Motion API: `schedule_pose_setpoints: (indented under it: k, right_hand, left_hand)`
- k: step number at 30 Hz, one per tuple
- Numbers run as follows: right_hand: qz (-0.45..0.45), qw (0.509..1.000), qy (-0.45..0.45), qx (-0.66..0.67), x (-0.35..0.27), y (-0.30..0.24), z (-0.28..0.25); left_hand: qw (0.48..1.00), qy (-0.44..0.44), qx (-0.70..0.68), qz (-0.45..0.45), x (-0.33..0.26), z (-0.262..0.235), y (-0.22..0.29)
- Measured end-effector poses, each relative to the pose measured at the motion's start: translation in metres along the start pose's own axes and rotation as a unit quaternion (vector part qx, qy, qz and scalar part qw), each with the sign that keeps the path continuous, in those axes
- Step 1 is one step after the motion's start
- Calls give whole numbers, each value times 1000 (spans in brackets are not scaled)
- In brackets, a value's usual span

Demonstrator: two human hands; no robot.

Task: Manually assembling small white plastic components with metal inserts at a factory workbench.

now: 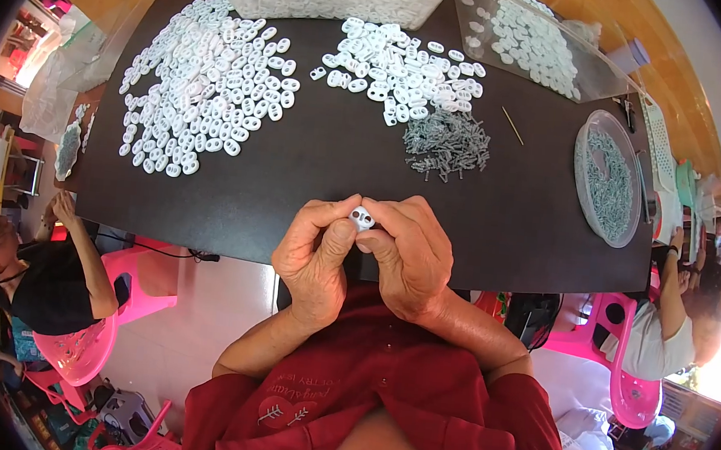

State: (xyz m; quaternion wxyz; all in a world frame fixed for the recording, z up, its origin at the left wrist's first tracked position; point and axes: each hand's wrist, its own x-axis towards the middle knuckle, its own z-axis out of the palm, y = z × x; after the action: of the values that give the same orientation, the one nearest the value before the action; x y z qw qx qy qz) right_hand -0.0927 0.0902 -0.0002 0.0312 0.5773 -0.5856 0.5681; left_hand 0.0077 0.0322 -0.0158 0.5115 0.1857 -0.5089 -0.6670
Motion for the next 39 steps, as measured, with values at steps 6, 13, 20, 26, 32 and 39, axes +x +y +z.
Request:
schedule_pose_setpoints:
  k: [6,13,20,26,32,39]
  right_hand:
    - [7,1000,3,1,3,-1,1]
    - [10,1000,13,-2,-1,2,0]
    - [-36,997,27,-57,-1,5,4]
    - [-62,995,20,-76,3,4,2]
    - [-79,994,29,-67,5,5,2]
    - [-67,995,34,-66,4,7,4]
  left_hand:
    - [1000,24,18,-2,2,5,1]
    - [999,15,-17,-28,1,7,1]
    - [1000,23,-6,-18,0,6,-4]
    - [1000,16,4,1,1,7,-4]
    - [1000,9,3,22,3,10,0]
    - [1000,13,13,24,7,16,3]
